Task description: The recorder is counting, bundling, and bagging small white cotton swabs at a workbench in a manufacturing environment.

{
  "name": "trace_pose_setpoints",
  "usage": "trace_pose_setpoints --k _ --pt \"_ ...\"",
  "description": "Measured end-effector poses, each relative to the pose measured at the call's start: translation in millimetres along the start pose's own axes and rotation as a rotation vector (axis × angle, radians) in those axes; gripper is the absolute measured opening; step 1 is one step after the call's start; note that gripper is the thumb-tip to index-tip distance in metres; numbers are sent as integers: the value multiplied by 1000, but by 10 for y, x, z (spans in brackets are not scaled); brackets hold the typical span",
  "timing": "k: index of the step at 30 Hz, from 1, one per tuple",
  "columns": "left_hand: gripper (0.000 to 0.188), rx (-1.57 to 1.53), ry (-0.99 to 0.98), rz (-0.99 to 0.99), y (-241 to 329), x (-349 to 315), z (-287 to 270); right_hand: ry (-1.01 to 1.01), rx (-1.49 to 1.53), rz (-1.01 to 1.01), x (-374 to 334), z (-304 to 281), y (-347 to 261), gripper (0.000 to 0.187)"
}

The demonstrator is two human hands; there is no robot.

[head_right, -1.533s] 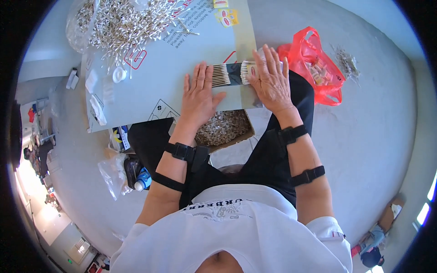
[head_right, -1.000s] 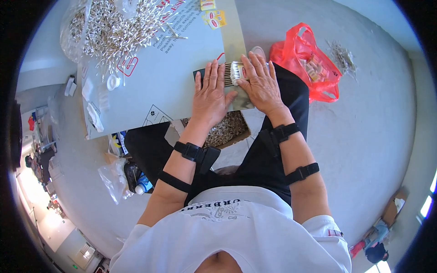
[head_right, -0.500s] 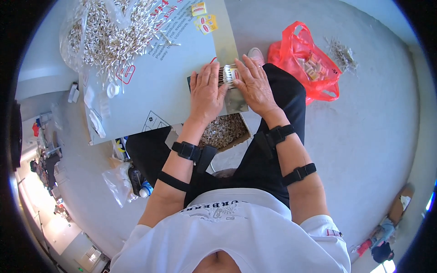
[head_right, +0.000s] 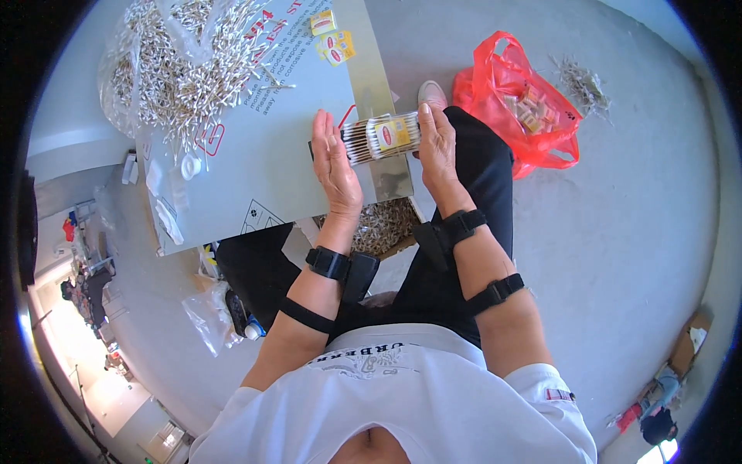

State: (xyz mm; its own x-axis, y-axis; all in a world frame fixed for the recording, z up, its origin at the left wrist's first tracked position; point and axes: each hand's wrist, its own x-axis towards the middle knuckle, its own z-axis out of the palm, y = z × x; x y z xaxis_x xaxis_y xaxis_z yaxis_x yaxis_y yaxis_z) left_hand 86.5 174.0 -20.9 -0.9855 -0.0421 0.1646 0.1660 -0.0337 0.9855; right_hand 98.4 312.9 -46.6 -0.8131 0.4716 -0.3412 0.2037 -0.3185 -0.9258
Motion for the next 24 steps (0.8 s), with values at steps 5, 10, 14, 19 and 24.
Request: trace_pose_setpoints --k 5,10,14,19,24 --pt "63 -41 -13 -29 -8 -31 52 -7 -70 -35 14 24 28 37" --pt "60 -48 -7 -14 -5 -88 136 -14 -103 -84 3 31 38 38" --pt "38 125 174 90 -61 17 79 -30 -100 -105 30 15 64 37" --pt "15 791 -104 311 -27 553 -183 -40 -51 -135 38 11 88 37" --pt "12 998 -541 294 31 732 -266 -38 -31 -132 49 0 132 38"
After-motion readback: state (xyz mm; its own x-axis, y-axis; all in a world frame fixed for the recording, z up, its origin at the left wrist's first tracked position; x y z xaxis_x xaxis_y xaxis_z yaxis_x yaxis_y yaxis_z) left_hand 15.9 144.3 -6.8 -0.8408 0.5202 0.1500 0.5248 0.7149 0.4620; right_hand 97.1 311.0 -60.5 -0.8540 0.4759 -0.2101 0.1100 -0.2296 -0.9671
